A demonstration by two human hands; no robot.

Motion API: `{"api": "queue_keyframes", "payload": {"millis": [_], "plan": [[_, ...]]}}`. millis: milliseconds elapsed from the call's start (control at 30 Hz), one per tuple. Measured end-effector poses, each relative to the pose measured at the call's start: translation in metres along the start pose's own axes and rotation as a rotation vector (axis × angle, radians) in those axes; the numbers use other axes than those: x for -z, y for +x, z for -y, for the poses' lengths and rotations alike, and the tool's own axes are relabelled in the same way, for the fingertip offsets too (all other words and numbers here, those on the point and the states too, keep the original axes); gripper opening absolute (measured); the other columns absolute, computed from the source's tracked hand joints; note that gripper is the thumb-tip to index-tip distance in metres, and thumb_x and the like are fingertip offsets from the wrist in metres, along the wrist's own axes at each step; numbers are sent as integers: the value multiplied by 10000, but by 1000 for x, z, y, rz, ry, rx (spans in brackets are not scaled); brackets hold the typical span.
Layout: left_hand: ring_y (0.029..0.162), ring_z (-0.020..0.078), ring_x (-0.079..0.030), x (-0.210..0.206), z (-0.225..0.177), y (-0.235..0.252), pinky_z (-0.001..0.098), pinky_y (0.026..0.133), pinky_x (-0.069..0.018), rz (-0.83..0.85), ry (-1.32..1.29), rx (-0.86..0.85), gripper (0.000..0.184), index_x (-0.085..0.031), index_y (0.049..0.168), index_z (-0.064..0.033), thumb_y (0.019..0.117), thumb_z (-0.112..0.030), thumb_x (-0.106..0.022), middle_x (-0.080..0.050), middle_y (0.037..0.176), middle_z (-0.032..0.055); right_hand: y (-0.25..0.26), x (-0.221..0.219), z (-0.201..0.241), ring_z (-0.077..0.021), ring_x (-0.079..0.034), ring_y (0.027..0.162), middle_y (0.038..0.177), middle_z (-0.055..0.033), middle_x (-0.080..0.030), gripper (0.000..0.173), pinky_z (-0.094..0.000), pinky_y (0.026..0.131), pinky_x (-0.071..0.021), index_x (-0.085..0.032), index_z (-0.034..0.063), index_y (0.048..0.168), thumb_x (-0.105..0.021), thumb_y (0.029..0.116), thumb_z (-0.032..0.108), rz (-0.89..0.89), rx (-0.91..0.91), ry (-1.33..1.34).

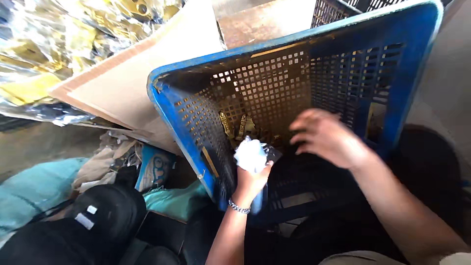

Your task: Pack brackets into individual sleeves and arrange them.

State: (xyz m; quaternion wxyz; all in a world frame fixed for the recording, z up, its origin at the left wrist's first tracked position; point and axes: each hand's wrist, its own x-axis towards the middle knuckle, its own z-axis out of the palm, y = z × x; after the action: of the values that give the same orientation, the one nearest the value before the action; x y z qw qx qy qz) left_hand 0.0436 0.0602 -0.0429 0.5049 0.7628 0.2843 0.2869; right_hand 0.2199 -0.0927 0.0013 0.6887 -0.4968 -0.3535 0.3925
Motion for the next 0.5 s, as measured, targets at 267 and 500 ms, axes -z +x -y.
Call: {"api": "queue_keyframes", "payload": {"millis": [267, 500], "plan": [[715, 19, -622, 5, -23, -6, 186, 660, -542, 400, -416, 371, 249, -633, 1124, -12, 887, -22, -711, -678, 879, -29, -12, -29, -49, -45, -669, 774, 910, 21, -672, 113, -244, 748, -593, -628, -6, 1076, -599, 986, 55, 68, -398, -97], [870, 21, -666, 1, -15, -9, 191, 774, -569, 499, -280, 347, 404, -604, 1237, 19, 863, -46, -745, -697, 1061, 5, -19, -26, -63, 29, -548, 547, 659, 93, -578, 188, -154, 555, -493, -611, 58, 842, -601, 1012, 139, -12, -373, -243]]}}
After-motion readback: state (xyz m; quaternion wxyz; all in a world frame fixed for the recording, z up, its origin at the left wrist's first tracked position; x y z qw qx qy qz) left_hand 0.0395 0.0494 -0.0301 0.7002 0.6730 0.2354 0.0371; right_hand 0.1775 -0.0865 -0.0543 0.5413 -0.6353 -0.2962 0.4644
